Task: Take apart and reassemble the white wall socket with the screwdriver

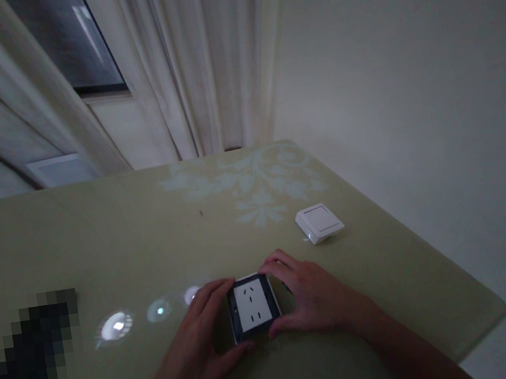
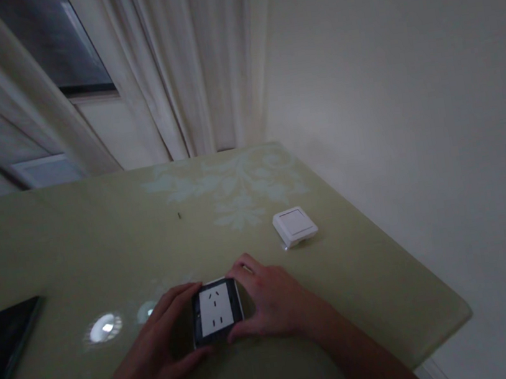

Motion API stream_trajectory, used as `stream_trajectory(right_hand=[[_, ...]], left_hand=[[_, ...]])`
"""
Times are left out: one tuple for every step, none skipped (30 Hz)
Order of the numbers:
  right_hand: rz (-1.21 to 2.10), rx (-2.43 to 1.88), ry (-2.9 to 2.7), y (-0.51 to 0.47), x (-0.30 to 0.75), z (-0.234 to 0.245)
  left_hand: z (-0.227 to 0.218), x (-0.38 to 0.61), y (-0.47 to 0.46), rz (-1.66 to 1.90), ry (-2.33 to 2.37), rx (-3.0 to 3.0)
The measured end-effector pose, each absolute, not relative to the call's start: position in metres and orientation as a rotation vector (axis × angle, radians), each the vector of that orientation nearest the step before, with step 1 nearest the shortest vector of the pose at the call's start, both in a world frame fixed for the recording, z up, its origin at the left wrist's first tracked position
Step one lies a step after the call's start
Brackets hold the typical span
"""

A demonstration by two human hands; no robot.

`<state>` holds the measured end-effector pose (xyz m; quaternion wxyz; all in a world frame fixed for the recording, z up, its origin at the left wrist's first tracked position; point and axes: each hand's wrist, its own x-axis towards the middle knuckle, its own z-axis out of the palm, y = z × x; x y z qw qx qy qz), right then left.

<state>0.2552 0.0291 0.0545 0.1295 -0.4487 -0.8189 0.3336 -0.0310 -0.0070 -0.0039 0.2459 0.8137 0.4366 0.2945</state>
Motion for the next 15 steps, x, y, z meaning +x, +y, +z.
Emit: stream_trajectory(right_hand=[[0.991,-1.282,-2.328,0.03,0.257,0.055],[1.012,-1.254,-2.263,0.03,0.26,0.056],[1.036,-1.22,-2.18,0.031,0.263,0.057],[1.072,-1.175,-2.076,0.031,0.267,0.059],[1.126,-1.109,-1.956,0.031,0.27,0.061],[1.19,-1.026,-1.833,0.03,0.272,0.064],[1.253,-0.938,-1.719,0.029,0.274,0.068],[1.302,-0.853,-1.63,0.028,0.274,0.074],[1.33,-0.787,-1.58,0.027,0.272,0.081],[1.32,-0.755,-1.581,0.026,0.269,0.09],[1.288,-0.741,-1.613,0.026,0.264,0.1],[1.255,-0.739,-1.656,0.027,0.258,0.11],[1.212,-0.72,-1.703,0.029,0.251,0.12],[1.173,-0.703,-1.76,0.031,0.244,0.13],[1.132,-0.702,-1.822,0.035,0.237,0.137]], left_hand=[[-0.005,-0.029,-0.007,0.814,1.198,2.204],[-0.006,-0.028,-0.008,0.827,1.208,2.185],[-0.007,-0.026,-0.008,0.831,1.22,2.168],[-0.007,-0.024,-0.009,0.834,1.233,2.153],[-0.007,-0.023,-0.009,0.839,1.246,2.141],[-0.007,-0.021,-0.01,0.844,1.257,2.132],[-0.007,-0.02,-0.01,0.851,1.267,2.125],[-0.006,-0.018,-0.01,0.864,1.272,2.12],[-0.006,-0.017,-0.01,0.878,1.273,2.119],[-0.005,-0.016,-0.009,0.891,1.272,2.12],[-0.005,-0.014,-0.009,0.894,1.272,2.124],[-0.004,-0.013,-0.008,0.899,1.272,2.131],[-0.004,-0.012,-0.008,0.901,1.271,2.136],[-0.005,-0.012,-0.007,0.901,1.272,2.14],[-0.006,-0.012,-0.007,0.907,1.278,2.142]])
